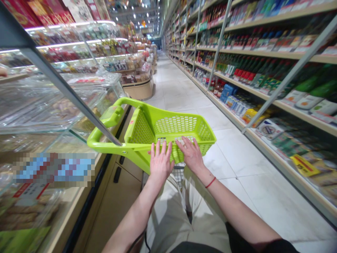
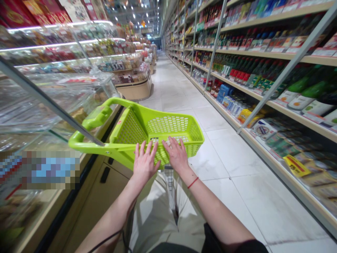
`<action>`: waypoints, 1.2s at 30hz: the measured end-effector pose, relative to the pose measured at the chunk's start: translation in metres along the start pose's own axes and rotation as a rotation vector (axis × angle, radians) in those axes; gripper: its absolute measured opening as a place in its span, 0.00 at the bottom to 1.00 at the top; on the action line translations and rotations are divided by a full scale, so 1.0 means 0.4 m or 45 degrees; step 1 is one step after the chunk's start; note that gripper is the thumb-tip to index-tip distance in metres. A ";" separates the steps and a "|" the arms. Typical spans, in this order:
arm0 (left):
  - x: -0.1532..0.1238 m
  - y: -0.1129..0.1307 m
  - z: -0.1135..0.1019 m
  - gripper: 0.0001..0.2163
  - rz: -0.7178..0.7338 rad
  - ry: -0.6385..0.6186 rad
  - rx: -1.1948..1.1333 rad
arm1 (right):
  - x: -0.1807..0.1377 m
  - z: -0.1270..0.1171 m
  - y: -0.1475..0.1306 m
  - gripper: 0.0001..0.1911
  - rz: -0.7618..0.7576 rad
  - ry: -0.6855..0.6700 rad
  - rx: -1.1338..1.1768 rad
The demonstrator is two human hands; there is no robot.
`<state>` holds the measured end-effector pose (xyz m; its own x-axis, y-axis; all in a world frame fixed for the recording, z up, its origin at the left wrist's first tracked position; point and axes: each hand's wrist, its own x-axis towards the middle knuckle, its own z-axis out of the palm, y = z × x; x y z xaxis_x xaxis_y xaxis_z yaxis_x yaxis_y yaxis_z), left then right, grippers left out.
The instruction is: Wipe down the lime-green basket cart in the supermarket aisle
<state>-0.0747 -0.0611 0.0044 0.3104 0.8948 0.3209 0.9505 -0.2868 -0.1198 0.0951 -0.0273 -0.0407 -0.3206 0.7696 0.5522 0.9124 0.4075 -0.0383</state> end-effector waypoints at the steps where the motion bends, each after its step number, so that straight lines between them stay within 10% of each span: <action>1: 0.000 0.000 0.000 0.36 0.000 0.001 -0.002 | -0.007 0.000 0.015 0.32 -0.002 0.001 -0.016; 9: 0.000 -0.001 0.004 0.36 -0.010 -0.005 0.009 | -0.067 0.012 0.151 0.31 0.089 0.110 -0.090; 22: 0.031 0.045 0.014 0.37 0.104 -0.056 -0.032 | -0.002 0.014 0.020 0.29 0.025 0.108 0.068; 36: 0.024 0.042 0.042 0.40 0.146 0.039 -0.079 | -0.075 0.015 0.177 0.32 0.095 0.133 -0.020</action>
<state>-0.0559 -0.0514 -0.0104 0.4168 0.8442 0.3372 0.9074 -0.4084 -0.0992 0.1677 -0.0185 -0.0649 -0.2239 0.7420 0.6319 0.9369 0.3425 -0.0702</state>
